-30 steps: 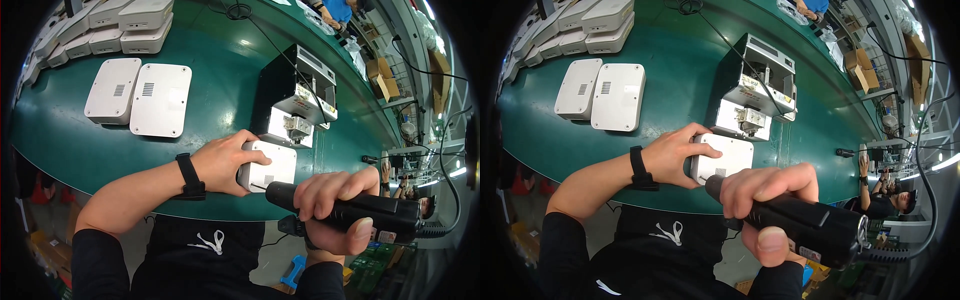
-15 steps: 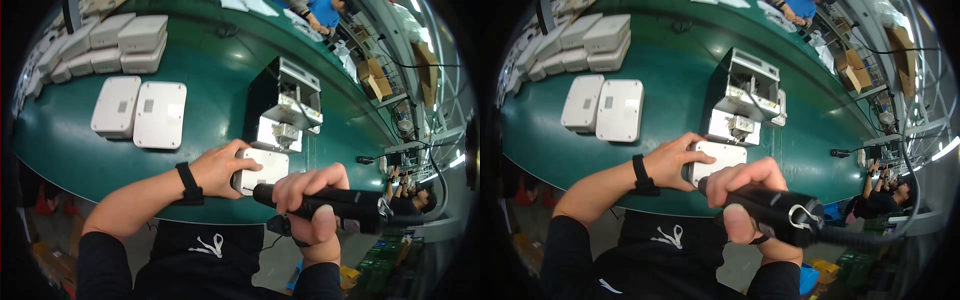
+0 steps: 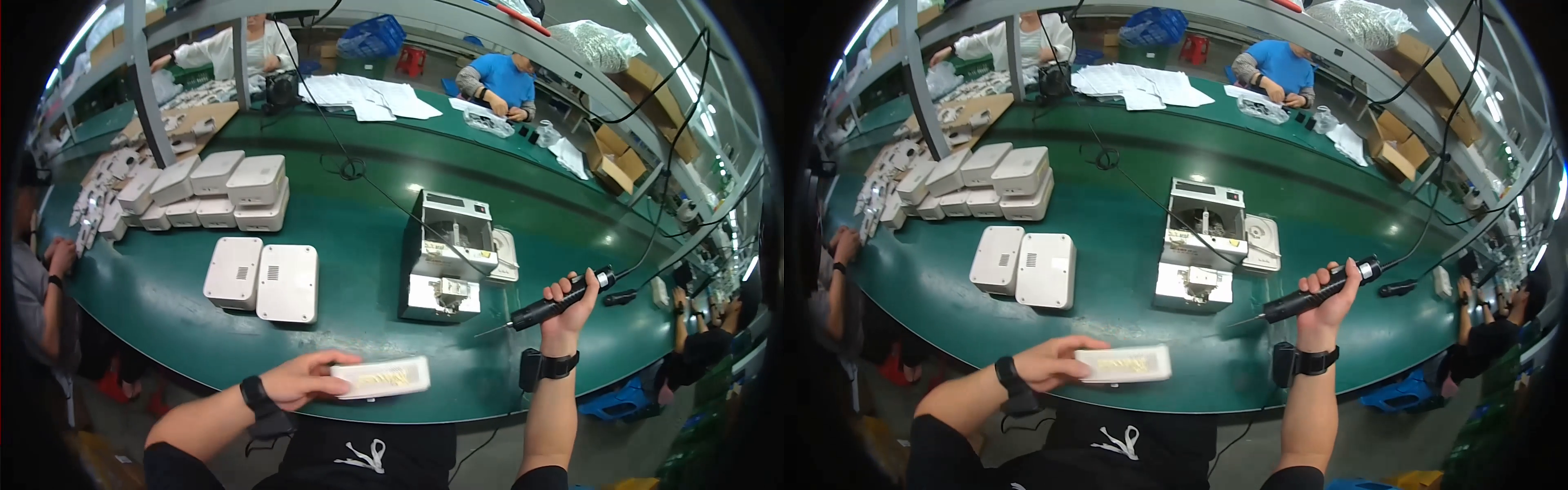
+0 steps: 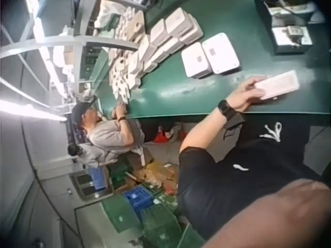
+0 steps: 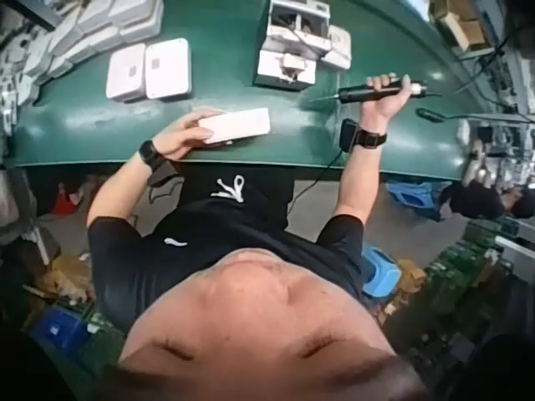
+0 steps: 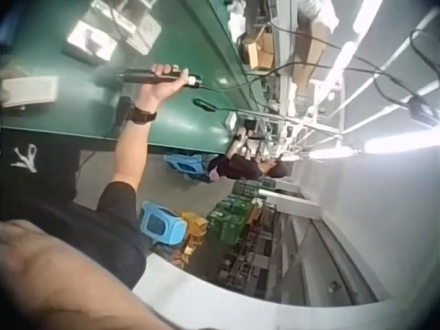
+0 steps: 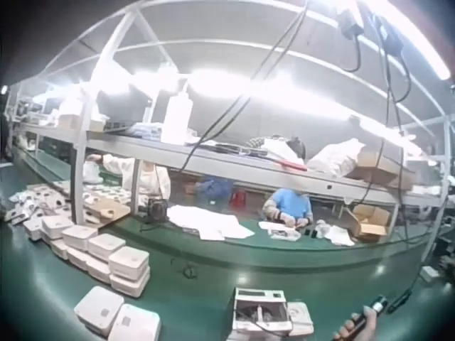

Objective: The person picks up a white device and uses a power screwdriver to drive screws into its base before placing it on the table. They repeat this process for several more devices, then move the completed devices to the side and rub their hands together.

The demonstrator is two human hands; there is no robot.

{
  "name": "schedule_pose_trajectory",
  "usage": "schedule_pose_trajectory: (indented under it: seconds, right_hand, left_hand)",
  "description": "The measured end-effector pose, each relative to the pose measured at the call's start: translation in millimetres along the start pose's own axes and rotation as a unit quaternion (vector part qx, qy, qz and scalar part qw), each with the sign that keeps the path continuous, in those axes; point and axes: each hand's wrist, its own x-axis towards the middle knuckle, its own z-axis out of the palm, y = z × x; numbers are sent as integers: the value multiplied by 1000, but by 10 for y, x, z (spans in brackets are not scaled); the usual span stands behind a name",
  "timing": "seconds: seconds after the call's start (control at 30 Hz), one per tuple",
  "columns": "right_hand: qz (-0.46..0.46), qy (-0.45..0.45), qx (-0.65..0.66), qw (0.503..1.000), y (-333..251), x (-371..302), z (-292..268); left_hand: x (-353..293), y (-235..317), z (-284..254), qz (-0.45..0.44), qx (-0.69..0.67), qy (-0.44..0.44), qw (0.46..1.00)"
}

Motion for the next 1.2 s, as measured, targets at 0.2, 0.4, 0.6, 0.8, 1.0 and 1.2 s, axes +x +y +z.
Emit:
schedule_pose_trajectory:
  seconds: [0.2, 0.4, 0.6, 0.8, 1.0, 1.2]
  right_hand:
    - [14, 52, 47, 997, 248, 383, -539]
    - [55, 54, 36, 996, 392, 342, -668]
    - [73, 69, 39, 994, 383, 299, -696]
    - [88, 72, 39, 993, 425, 268, -670]
    - [86, 77, 18, 993, 398, 248, -568]
    - [20, 38, 20, 999, 288, 128, -562]
  left_hand:
    - [-127, -114, 460, 108, -346, 81, 928]
    - [378, 12, 372, 123, -382, 83, 912]
    - [1354, 614, -1, 273, -234, 115, 926]
    - [1036, 869, 273, 317, 364, 314, 817]
    - [420, 512, 31, 107, 761, 463, 441]
    - [156, 332, 330, 224, 799, 220, 513]
